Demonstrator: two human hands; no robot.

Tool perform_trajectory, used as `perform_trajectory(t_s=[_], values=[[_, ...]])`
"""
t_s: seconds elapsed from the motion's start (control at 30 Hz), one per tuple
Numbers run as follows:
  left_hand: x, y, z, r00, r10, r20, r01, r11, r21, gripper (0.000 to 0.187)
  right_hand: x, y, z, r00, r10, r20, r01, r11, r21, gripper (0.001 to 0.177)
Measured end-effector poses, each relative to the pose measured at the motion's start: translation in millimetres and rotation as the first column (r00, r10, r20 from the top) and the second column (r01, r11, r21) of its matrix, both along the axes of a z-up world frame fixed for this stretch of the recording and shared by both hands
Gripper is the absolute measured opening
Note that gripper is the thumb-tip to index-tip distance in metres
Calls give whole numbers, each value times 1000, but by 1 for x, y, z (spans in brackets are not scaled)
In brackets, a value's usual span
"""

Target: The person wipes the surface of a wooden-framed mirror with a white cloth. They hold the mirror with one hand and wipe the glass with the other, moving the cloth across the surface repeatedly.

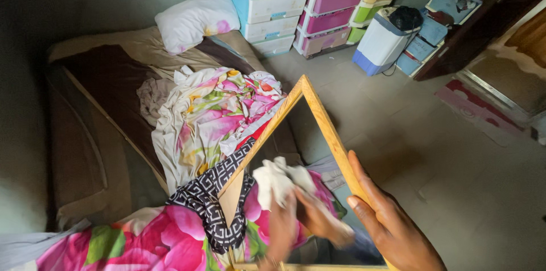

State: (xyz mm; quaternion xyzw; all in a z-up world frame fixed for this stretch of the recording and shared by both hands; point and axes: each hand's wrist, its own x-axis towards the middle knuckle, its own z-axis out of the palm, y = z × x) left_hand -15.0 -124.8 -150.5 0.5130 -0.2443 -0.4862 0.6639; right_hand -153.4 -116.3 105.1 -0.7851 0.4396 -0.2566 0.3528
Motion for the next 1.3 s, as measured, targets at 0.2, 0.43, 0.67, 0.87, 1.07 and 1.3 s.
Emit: perform_trajectory(t_s=[0.2, 0.43, 0.67, 0.87, 1.07, 1.3], values=[[-12, 25, 75, 850, 46, 526, 91, 968, -232, 78, -4, 4, 3, 952, -130, -277, 97, 987, -129, 73], [37, -70, 41, 919, 148, 366, -84, 979, -185, 74, -2, -6, 2, 993, -53, -103, 63, 992, 106, 74], [77, -97, -87, 992, 68, 106, -92, 968, 235, 71, -4, -14, -1, 994, -62, -93, 77, 983, 167, 75], [44, -39, -158, 999, 40, -4, -39, 994, 104, 77, -7, -28, -3, 995, -52, -89, 55, 998, 32, 71], [-19, 19, -143, 999, 2, 41, -10, 984, 179, 73, -6, -29, -4, 996, -32, -85, 33, 999, 12, 71], [-80, 30, -7, 950, -5, 311, 45, 992, -121, 75, 0, -25, -9, 999, 18, 37, -20, 998, 55, 68]])
